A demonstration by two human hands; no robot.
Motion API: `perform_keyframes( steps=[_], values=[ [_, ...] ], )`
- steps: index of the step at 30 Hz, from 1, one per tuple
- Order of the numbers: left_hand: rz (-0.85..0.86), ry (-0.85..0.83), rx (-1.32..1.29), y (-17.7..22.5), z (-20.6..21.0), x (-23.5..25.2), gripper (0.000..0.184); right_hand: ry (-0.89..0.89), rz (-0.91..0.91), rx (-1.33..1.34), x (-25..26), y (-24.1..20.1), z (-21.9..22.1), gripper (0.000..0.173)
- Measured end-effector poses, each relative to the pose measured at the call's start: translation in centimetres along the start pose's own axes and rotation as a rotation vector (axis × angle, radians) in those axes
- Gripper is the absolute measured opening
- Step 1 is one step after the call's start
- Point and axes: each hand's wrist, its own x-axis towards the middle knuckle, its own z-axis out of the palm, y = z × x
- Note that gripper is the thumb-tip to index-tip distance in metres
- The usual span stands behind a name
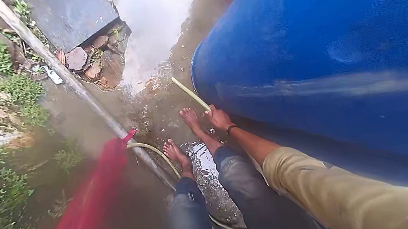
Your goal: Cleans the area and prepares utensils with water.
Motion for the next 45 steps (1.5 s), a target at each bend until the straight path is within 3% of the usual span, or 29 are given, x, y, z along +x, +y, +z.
perform_keyframes(
  steps=[6,13,17,21,30,35,45],
  values=[
    [0.025,0.025,0.101,-0.2,-1.4,-0.1,0.018,-0.015,0.011,0.064,-9.1,1.1,-2.6,0.052],
    [0.091,0.133,0.074,-0.4,-0.6,1.2,0.019,0.008,-0.010,0.054,-14.1,3.1,-2.8,0.054],
    [0.098,-0.010,0.012,0.5,-1.0,-0.7,0.024,-0.028,-0.060,0.056,-17.2,3.0,-1.9,0.056],
    [0.074,0.009,0.036,-0.1,-1.7,0.4,0.027,-0.004,-0.098,0.041,-16.9,3.0,-2.5,0.054],
    [-0.046,0.097,-0.045,0.0,-2.1,-0.2,0.012,-0.041,-0.090,0.036,-16.7,3.0,-3.3,0.051],
    [-0.009,0.076,-0.033,0.2,-2.7,-0.3,0.015,-0.048,-0.088,0.048,-15.9,3.5,-2.8,0.049],
    [-0.206,0.188,-0.171,-0.2,-0.2,-1.2,0.034,-0.062,-0.092,0.041,-14.5,3.8,-2.1,0.047]
  ],
)
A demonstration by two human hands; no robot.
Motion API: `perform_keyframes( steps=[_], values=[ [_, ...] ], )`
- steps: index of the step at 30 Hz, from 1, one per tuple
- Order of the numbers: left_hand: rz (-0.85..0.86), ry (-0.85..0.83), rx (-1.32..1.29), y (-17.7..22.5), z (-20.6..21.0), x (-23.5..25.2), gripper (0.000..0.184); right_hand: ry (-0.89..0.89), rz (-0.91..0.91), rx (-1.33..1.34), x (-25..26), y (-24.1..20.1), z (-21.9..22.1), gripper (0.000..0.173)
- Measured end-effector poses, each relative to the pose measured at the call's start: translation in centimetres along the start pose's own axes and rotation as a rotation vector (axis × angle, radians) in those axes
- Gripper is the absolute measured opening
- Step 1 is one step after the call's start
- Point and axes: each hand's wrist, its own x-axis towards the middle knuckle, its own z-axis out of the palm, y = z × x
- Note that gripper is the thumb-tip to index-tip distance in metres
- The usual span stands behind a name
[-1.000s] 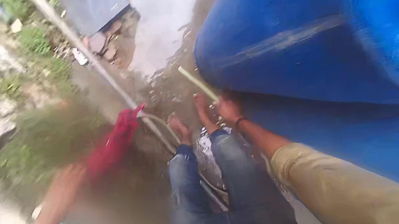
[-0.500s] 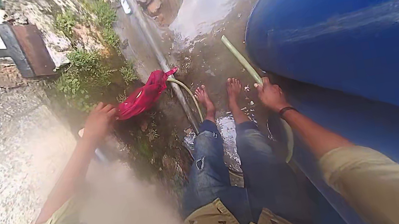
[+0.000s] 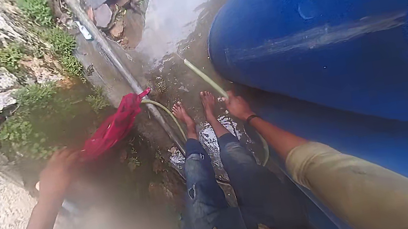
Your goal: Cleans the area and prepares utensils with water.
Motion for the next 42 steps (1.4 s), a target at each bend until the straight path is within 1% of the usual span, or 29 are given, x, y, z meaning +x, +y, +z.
perform_keyframes(
  steps=[2,4,6,10,16,18,20,21,23,27,29,31,33,35,36,38,40,42],
  values=[
    [-0.008,0.005,-0.019,-0.1,0.2,-0.2,0.038,-0.006,0.003,-0.009,0.0,0.0,-0.1,0.047],
    [-0.029,0.011,-0.023,0.1,0.4,-0.2,0.046,-0.006,0.012,-0.014,0.2,0.1,-0.1,0.048],
    [-0.058,0.023,-0.032,0.6,0.3,0.0,0.049,-0.008,0.020,-0.020,0.5,0.2,0.0,0.048],
    [-0.086,0.021,-0.050,0.9,0.5,-0.1,0.046,-0.014,0.034,-0.029,0.6,-0.1,-0.1,0.049],
    [-0.076,0.033,-0.056,0.6,0.8,-0.4,0.047,-0.029,0.041,-0.043,0.7,-0.4,0.0,0.049],
    [-0.035,0.051,0.011,1.2,0.9,-0.5,0.042,-0.036,0.046,-0.058,0.7,-0.5,0.1,0.047],
    [0.067,0.103,0.063,2.7,1.0,-0.2,0.031,-0.040,0.036,-0.060,0.6,-0.6,0.3,0.049],
    [0.104,0.130,0.067,3.9,1.1,0.0,0.031,-0.040,0.032,-0.062,0.4,-0.7,0.3,0.050],
    [0.124,0.149,0.000,7.5,1.6,0.6,0.029,-0.050,0.030,-0.075,-0.6,-1.1,0.2,0.052],
    [0.075,0.058,-0.213,14.7,4.0,2.9,0.029,-0.070,0.015,-0.078,-4.2,-1.7,-0.6,0.053],
    [0.014,0.017,-0.306,18.3,5.0,4.2,0.026,-0.068,0.022,-0.061,-7.2,-1.6,-1.4,0.053],
    [-0.078,0.036,-0.430,22.1,5.3,6.0,0.026,-0.046,0.021,-0.029,-10.1,-1.2,-2.5,0.053],
    [-0.187,0.041,-0.600,26.2,4.9,7.7,0.026,-0.026,0.028,-0.008,-13.0,-0.2,-3.0,0.051],
    [-0.235,0.003,-0.741,30.1,3.7,9.3,0.027,-0.029,0.047,0.000,-15.6,1.1,-3.5,0.051],
    [-0.226,-0.034,-0.780,31.9,3.0,9.9,0.028,-0.027,0.053,0.011,-17.0,1.9,-3.6,0.052],
    [-0.146,-0.120,-0.783,35.0,1.4,10.4,0.029,-0.021,0.060,0.042,-20.2,3.8,-3.6,0.053],
    [-0.024,-0.185,-0.702,37.2,-0.2,11.0,0.030,-0.020,0.099,0.068,-22.8,5.6,-4.0,0.052],
    [0.078,-0.232,-0.579,38.2,-1.8,11.4,0.030,-0.008,0.159,0.098,-25.0,7.0,-4.3,0.052]
  ],
)
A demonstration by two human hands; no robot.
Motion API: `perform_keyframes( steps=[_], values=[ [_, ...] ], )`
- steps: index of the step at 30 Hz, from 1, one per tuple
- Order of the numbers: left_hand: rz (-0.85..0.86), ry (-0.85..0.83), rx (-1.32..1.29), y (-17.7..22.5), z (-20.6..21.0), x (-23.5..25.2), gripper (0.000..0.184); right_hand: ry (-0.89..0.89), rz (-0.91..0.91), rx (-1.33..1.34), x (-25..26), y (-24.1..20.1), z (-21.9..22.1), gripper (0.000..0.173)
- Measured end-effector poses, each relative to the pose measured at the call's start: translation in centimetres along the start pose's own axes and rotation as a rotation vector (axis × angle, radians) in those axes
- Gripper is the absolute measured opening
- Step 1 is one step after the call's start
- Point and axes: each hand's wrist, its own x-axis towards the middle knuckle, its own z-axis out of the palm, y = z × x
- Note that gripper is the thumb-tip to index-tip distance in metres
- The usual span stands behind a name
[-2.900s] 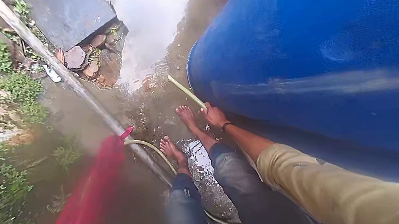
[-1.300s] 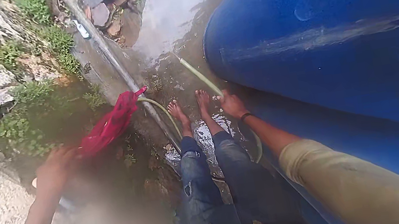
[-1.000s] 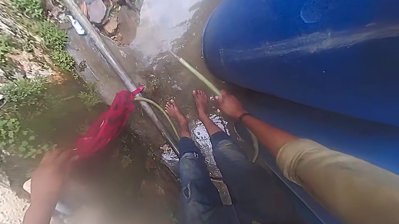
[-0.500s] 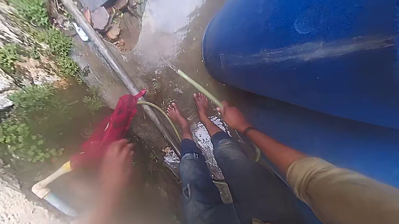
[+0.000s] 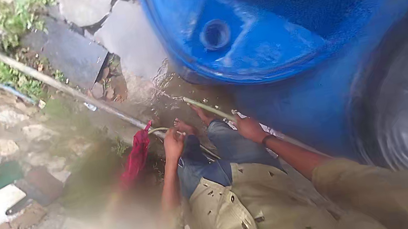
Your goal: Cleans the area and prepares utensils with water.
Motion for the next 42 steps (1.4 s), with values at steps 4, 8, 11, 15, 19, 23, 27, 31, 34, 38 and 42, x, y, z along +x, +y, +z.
perform_keyframes(
  steps=[4,8,11,15,19,23,27,31,34,38,42],
  values=[
    [0.026,-0.066,0.178,1.1,-1.8,1.0,0.030,0.009,0.071,0.096,-4.0,2.7,-0.8,0.053],
    [0.016,-0.130,0.269,0.9,-3.4,3.5,0.028,0.027,0.155,0.175,-7.5,4.9,0.8,0.052],
    [-0.006,-0.237,0.359,1.3,-3.7,5.4,0.033,0.037,0.250,0.235,-10.4,6.3,1.3,0.051],
    [-0.035,-0.272,0.456,1.1,-5.4,6.4,0.034,0.080,0.292,0.283,-13.7,6.5,2.6,0.051],
    [-0.032,-0.318,0.522,0.7,-6.0,6.6,0.039,0.082,0.338,0.352,-16.3,7.7,6.0,0.055],
    [0.584,-0.230,0.630,-4.0,-4.0,8.9,0.046,0.066,0.473,0.529,-21.1,9.1,10.8,0.054],
    [0.531,-0.453,0.718,4.0,-1.9,6.5,0.031,0.130,0.589,0.654,-25.5,11.6,15.1,0.051],
    [0.310,-0.652,1.023,15.2,2.9,3.0,0.034,0.193,0.757,0.857,-29.5,15.2,19.8,0.052],
    [0.582,-0.662,1.004,18.3,6.4,1.5,0.033,0.208,0.875,1.037,-33.3,19.3,23.8,0.049],
    [0.710,-0.701,1.181,24.0,13.1,-3.3,0.036,0.243,1.075,1.296,-38.4,26.4,30.3,0.044],
    [0.615,-0.738,1.307,25.3,21.4,-7.5,0.035,0.383,1.366,1.472,-45.8,33.8,37.8,0.041]
  ],
)
